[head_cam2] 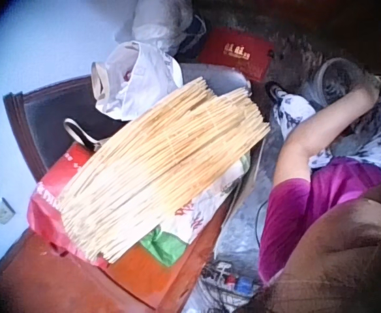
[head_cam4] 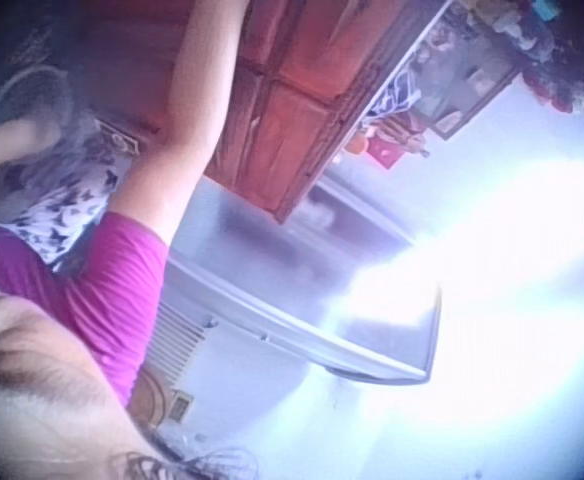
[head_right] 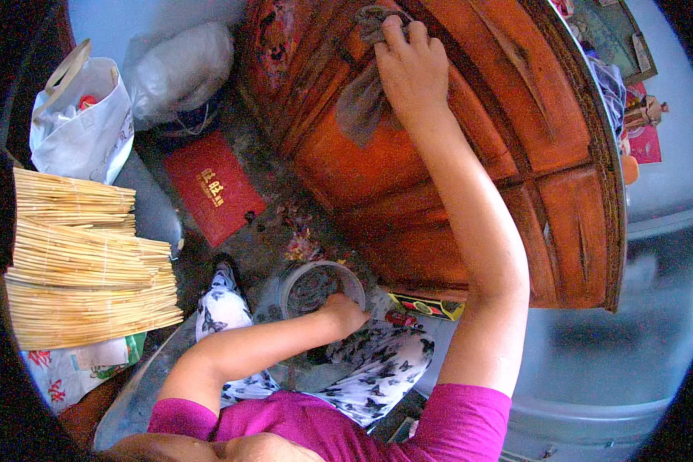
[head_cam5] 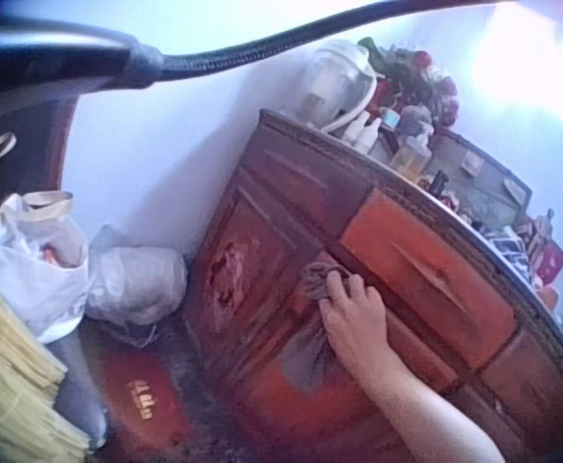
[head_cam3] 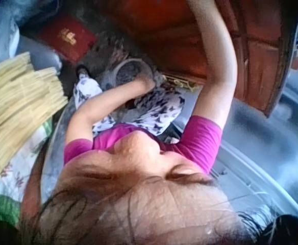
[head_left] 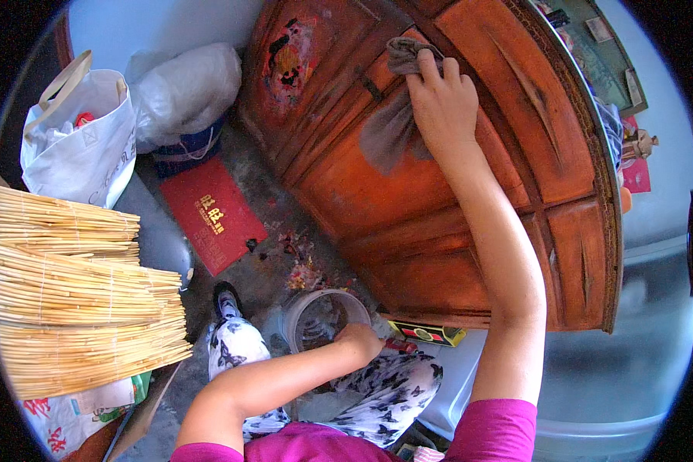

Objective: The person sits on the floor and scrubs a wooden cabinet door with a steel wool pad, then wipes the surface with a cloth. They repeatedly dip the pad into a bucket of water and continue scrubbing and wiping the same area.

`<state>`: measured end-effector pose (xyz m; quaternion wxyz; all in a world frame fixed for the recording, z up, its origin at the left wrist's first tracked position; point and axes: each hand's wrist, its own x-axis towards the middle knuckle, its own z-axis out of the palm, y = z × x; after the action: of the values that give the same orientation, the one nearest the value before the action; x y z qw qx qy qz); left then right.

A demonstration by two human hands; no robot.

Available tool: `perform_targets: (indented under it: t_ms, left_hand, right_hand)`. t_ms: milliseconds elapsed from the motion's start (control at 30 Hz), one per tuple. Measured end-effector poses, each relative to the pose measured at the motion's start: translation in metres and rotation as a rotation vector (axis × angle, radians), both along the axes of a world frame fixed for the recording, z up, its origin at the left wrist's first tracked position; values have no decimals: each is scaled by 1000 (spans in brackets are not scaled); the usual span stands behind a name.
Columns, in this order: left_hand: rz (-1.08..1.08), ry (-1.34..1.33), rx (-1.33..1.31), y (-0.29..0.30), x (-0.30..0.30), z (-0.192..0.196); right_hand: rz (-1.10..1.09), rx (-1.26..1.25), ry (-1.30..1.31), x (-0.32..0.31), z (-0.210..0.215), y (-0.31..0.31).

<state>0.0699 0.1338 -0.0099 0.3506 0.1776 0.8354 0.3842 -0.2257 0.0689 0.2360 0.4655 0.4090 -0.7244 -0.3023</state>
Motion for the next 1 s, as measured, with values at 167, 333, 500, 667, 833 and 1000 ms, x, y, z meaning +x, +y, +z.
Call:
perform_targets:
  t_ms: [167, 333, 500, 667, 833, 1000]
  left_hand:
    - [-344, 95, -147, -1, -7, -17]
    - [-476, 182, -279, 0, 0, 2]
    - [-522, 126, -376, 10, 3, -15]
    - [-684, 38, -352, 3, 0, -2]
    - [-360, 129, -397, 7, 1, -5]
    - [-298, 148, -254, -13, 6, 4]
  right_hand:
    - [137, -120, 0, 3, -9, 6]
    - [45, -39, -55, 16, -67, 43]
    - [-32, -167, -238, 22, -122, 21]
    - [-96, 202, -581, 28, -272, 49]
    - [-304, 508, -835, 55, -375, 105]
    - [-109, 68, -837, 85, -275, 93]
